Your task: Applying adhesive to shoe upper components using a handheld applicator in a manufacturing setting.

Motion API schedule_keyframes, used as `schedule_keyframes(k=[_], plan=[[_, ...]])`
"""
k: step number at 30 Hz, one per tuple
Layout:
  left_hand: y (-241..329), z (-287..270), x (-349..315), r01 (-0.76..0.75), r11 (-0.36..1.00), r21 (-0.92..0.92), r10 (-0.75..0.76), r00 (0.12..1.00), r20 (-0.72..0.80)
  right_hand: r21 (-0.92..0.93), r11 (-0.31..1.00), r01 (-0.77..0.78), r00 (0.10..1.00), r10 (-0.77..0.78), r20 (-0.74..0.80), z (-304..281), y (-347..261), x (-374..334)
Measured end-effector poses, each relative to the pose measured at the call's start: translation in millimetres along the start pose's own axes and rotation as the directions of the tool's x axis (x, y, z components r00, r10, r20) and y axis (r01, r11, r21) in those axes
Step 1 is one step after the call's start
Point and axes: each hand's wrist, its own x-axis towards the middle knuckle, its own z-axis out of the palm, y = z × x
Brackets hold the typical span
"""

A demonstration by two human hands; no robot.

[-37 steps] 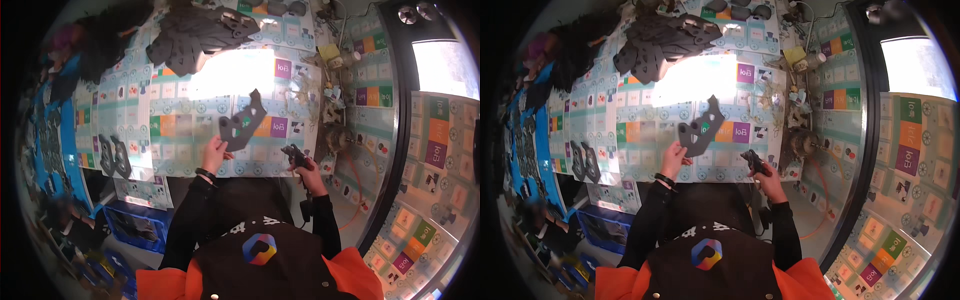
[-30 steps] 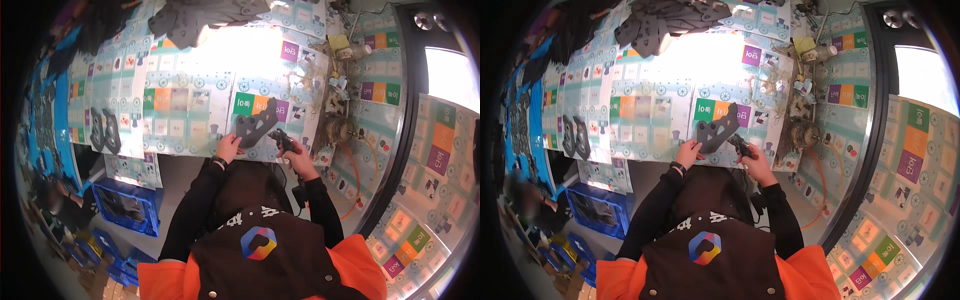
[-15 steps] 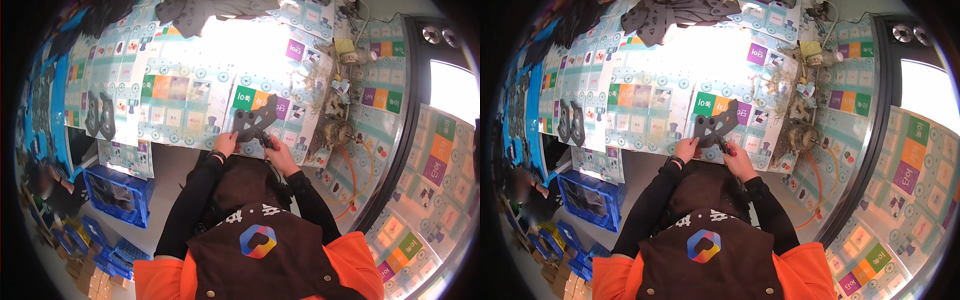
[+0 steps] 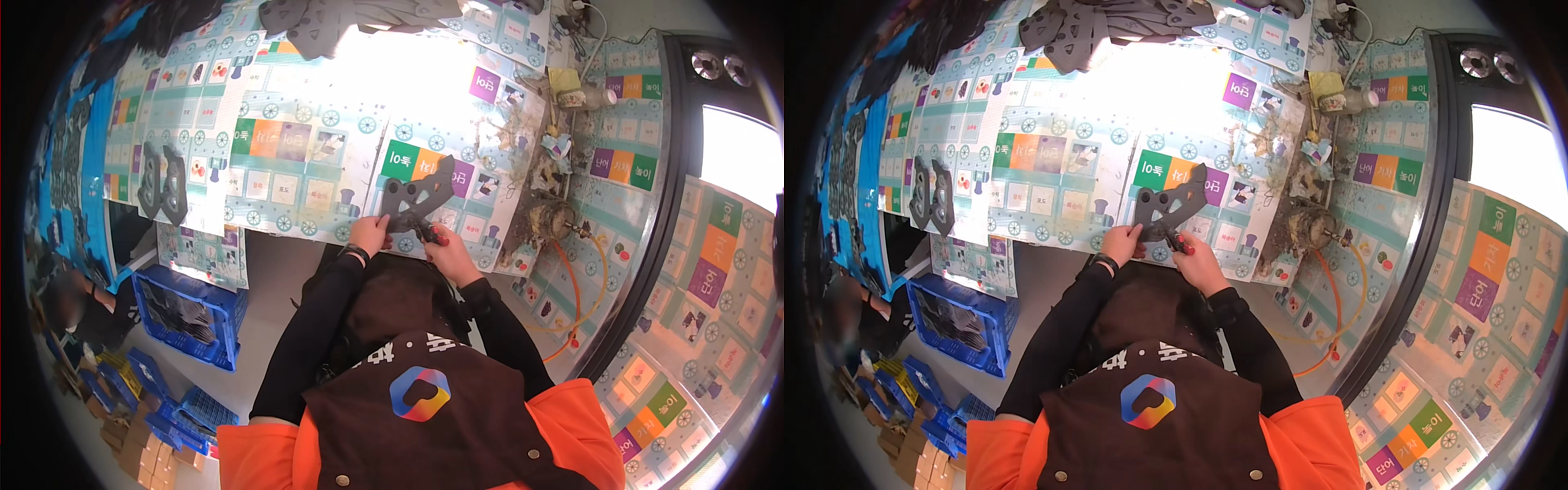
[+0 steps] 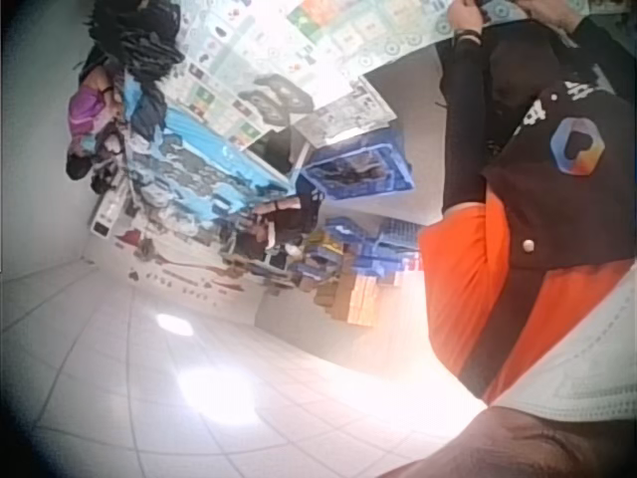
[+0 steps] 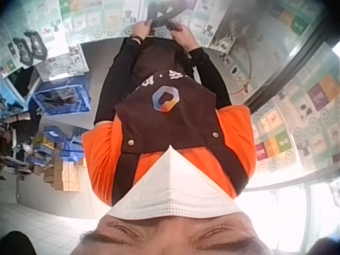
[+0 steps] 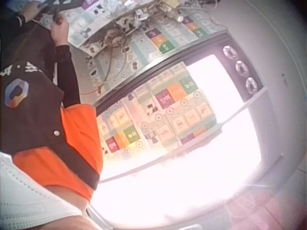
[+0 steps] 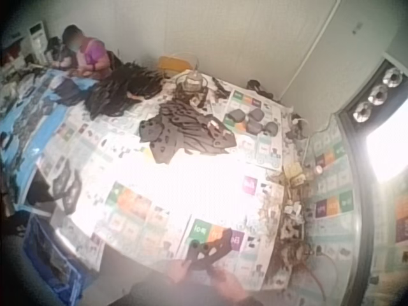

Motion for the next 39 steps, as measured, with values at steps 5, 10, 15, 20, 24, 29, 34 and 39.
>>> schedule_keyframes(k=[5,10,15,20,24,29,34,39], plan=[[3.3,0.6,-1.9,-0.01,1.0,0.024,0.01,1.0,-0.001,0.001,0.999,-0.047,0.999,0.047,-0.028,-8.5,2.8,0.1],[-2.2,-1.2,2.4,-0.015,1.0,0.009,0.015,1.0,0.007,0.064,0.996,-0.056,0.997,0.059,-0.042,-16.2,1.7,0.1],[-4.7,-0.5,5.1,-0.004,1.0,0.017,0.003,1.0,0.014,0.109,0.992,-0.06,0.994,0.069,-0.081,-22.1,-1.7,-0.4],[-6.6,-1.6,6.0,-0.003,0.999,0.032,0.003,1.0,0.015,0.091,0.994,-0.057,0.991,0.067,-0.112,-27.3,-7.9,0.2],[-4.2,0.8,4.9,0.004,1.0,-0.02,-0.004,1.0,0.003,0.147,0.989,-0.026,0.987,0.048,-0.153,-32.8,-4.7,2.3],[-4.7,-0.6,6.0,0.009,1.0,-0.021,-0.009,1.0,0.008,0.226,0.974,-0.028,0.98,0.071,-0.184,-38.4,-10.6,4.4],[-3.5,-0.9,5.8,0.018,1.0,-0.023,-0.018,1.0,0.011,0.227,0.971,-0.073,0.972,0.12,-0.202,-48.3,-16.9,6.2],[-3.4,-1.6,5.4,0.014,1.0,0.002,-0.014,1.0,0.003,0.224,0.971,-0.085,0.965,0.136,-0.224,-52.7,-22.3,9.7]])
